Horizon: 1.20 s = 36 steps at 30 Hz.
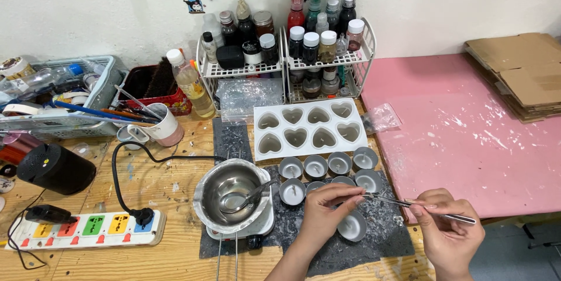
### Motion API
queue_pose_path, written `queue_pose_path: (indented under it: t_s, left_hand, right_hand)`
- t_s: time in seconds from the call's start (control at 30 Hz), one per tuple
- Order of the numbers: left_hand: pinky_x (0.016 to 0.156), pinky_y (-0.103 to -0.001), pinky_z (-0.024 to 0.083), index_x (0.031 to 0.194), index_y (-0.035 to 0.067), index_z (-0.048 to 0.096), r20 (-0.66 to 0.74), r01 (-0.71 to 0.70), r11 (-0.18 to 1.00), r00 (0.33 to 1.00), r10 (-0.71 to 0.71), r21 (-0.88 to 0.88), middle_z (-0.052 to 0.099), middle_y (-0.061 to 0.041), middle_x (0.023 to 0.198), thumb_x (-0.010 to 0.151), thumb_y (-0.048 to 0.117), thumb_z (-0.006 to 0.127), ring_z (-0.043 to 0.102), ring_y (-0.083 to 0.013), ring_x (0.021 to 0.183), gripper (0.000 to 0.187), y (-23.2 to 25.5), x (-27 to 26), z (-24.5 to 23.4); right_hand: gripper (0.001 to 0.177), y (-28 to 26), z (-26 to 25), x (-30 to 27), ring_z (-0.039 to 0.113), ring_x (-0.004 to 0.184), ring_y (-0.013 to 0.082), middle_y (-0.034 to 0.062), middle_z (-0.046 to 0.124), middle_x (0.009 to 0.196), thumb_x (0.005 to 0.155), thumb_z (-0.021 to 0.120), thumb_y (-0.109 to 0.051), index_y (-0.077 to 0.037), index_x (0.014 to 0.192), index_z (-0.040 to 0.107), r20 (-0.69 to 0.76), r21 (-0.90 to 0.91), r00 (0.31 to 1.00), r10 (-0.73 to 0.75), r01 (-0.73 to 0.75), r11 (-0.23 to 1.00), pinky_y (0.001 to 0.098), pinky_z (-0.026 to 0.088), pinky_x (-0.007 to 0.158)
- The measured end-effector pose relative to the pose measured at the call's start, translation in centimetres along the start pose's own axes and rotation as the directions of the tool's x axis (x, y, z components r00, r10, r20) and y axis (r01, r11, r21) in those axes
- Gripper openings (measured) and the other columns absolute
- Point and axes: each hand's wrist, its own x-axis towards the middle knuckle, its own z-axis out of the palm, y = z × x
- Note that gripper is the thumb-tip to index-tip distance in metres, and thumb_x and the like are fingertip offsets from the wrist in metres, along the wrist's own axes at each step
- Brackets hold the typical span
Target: Placing wicks into candle tins and cleaning heart-shaped candle molds with a tool.
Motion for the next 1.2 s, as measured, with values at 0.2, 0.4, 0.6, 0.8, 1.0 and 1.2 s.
queue_pose_path:
  t_s: [0.2, 0.4, 0.6, 0.8, 1.0, 1.2]
  left_hand:
    - [0.095, -0.029, 0.062, 0.118, 0.0, 0.075, 0.002, -0.008, 0.97, 1.0, 0.009, -0.242, 0.076, -0.014, 0.117, 0.09, -0.007, 0.075, 0.073, -0.0166, 0.106, 0.029, -2.8, 0.3, -0.8]
    - [0.1, -0.033, 0.062, 0.12, -0.002, 0.074, -0.03, 0.042, 0.943, 0.998, -0.055, -0.331, 0.075, -0.014, 0.118, 0.092, -0.006, 0.074, 0.073, -0.0197, 0.112, 0.028, -4.5, 0.4, -1.5]
    - [0.109, -0.036, 0.054, 0.13, 0.006, 0.068, -0.11, 0.059, 0.993, 0.993, -0.048, 0.099, 0.071, -0.01, 0.131, 0.093, 0.011, 0.073, 0.068, -0.0204, 0.123, 0.038, -0.6, 0.5, -1.4]
    - [0.122, -0.05, 0.028, 0.136, -0.001, 0.057, -0.117, -0.013, 0.628, 0.979, 0.165, 0.778, 0.061, -0.018, 0.139, 0.098, 0.025, 0.066, 0.048, -0.0332, 0.139, 0.047, -1.7, 0.5, -2.8]
    - [0.123, -0.061, 0.012, 0.144, -0.013, 0.046, -0.104, -0.012, 0.429, 0.964, 0.245, 0.903, 0.05, -0.026, 0.148, 0.101, 0.035, 0.065, 0.037, -0.0387, 0.147, 0.067, -3.8, 0.7, -3.1]
    - [0.126, -0.062, 0.01, 0.143, -0.013, 0.046, -0.077, -0.029, 0.427, 0.97, 0.229, 0.904, 0.046, -0.03, 0.152, 0.101, 0.036, 0.064, 0.033, -0.0419, 0.151, 0.067, -5.6, 0.4, -3.7]
  right_hand:
    - [0.026, -0.1, 0.6, 0.8, 0.067, 0.085, 0.0195, 0.0161, 0.067, 0.085, 0.087, 0.072, 0.015, -0.002, 0.098, 0.056, 0.033, -0.03, 0.999, -0.011, 0.012, 0.999, 0.0282, 0.056, 0.07]
    - [0.025, 0.0, 1.6, 1.6, 0.066, 0.08, 0.0196, 0.0173, 0.069, 0.091, 0.086, 0.072, 0.015, -0.002, 0.098, 0.058, 0.075, 0.004, 0.997, 0.029, -0.03, 1.0, 0.0285, 0.055, 0.061]
    - [0.028, 0.9, 2.8, 3.6, 0.069, 0.091, 0.0203, 0.0145, 0.07, 0.09, 0.086, 0.074, 0.013, -0.003, 0.101, 0.058, 0.168, -0.028, 0.981, -0.098, 0.104, 0.994, 0.0288, 0.057, 0.078]
    - [0.019, 3.8, 6.9, 7.9, 0.071, 0.093, 0.021, 0.013, 0.073, 0.096, 0.082, 0.076, 0.01, -0.002, 0.093, 0.067, 0.311, -0.072, 0.947, -0.086, 0.114, 0.991, 0.0308, 0.058, 0.074]
    - [0.014, 4.7, 17.6, 12.8, 0.067, 0.081, 0.0206, 0.0067, 0.072, 0.084, 0.078, 0.084, -0.005, -0.006, 0.086, 0.073, 0.55, -0.197, 0.814, -0.186, 0.343, 0.918, 0.0348, 0.05, 0.077]
    - [0.016, 7.8, 23.6, 13.1, 0.064, 0.08, 0.0272, 0.0084, 0.067, 0.08, 0.077, 0.085, -0.016, -0.006, 0.081, 0.073, 0.675, -0.241, 0.734, -0.08, 0.321, 0.916, 0.0404, 0.047, 0.074]
